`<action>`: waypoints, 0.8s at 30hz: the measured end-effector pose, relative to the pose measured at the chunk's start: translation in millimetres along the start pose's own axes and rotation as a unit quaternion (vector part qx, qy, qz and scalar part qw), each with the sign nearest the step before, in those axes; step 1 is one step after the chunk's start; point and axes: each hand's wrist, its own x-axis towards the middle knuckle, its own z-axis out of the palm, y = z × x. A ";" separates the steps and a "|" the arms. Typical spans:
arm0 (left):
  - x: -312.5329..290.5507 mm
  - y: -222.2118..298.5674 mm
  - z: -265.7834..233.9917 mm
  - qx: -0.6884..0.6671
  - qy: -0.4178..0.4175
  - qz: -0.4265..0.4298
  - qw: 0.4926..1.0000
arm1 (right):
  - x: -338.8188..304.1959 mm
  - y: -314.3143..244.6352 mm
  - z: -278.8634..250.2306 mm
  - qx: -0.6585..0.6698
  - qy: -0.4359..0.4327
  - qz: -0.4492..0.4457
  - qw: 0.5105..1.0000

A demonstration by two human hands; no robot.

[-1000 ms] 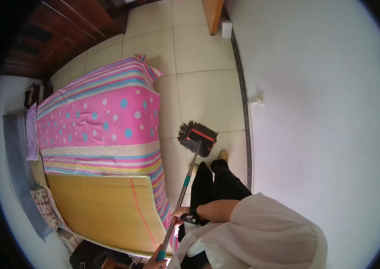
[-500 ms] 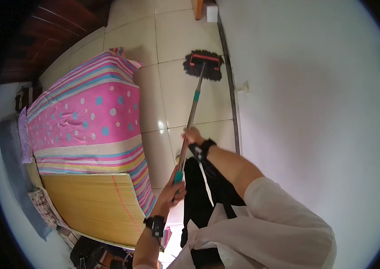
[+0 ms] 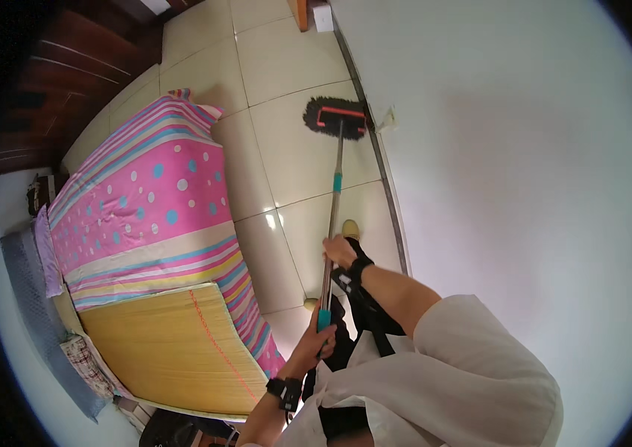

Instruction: Mop the floor of a bedroom using a spray mop after picking up initial debris with a broom and dustpan.

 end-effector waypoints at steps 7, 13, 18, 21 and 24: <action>-86.3 -127.2 -105.9 0.164 0.044 0.003 0.986 | -120.4 -6.6 160.3 -0.184 -0.034 0.007 0.982; -169.8 -194.2 -154.9 0.247 0.065 0.011 0.967 | -185.5 7.6 272.3 0.300 -0.091 0.245 0.917; -186.5 -210.3 -156.1 0.159 0.027 0.052 0.985 | -186.1 13.5 272.6 0.585 0.041 0.379 0.716; -197.4 -197.6 -141.6 0.097 0.045 -0.008 0.994 | -191.8 -9.0 248.6 0.419 -0.022 0.297 0.858; -198.0 -204.3 -143.3 -0.059 -0.012 -0.002 0.998 | -197.1 -22.3 215.4 0.353 -0.063 0.191 0.914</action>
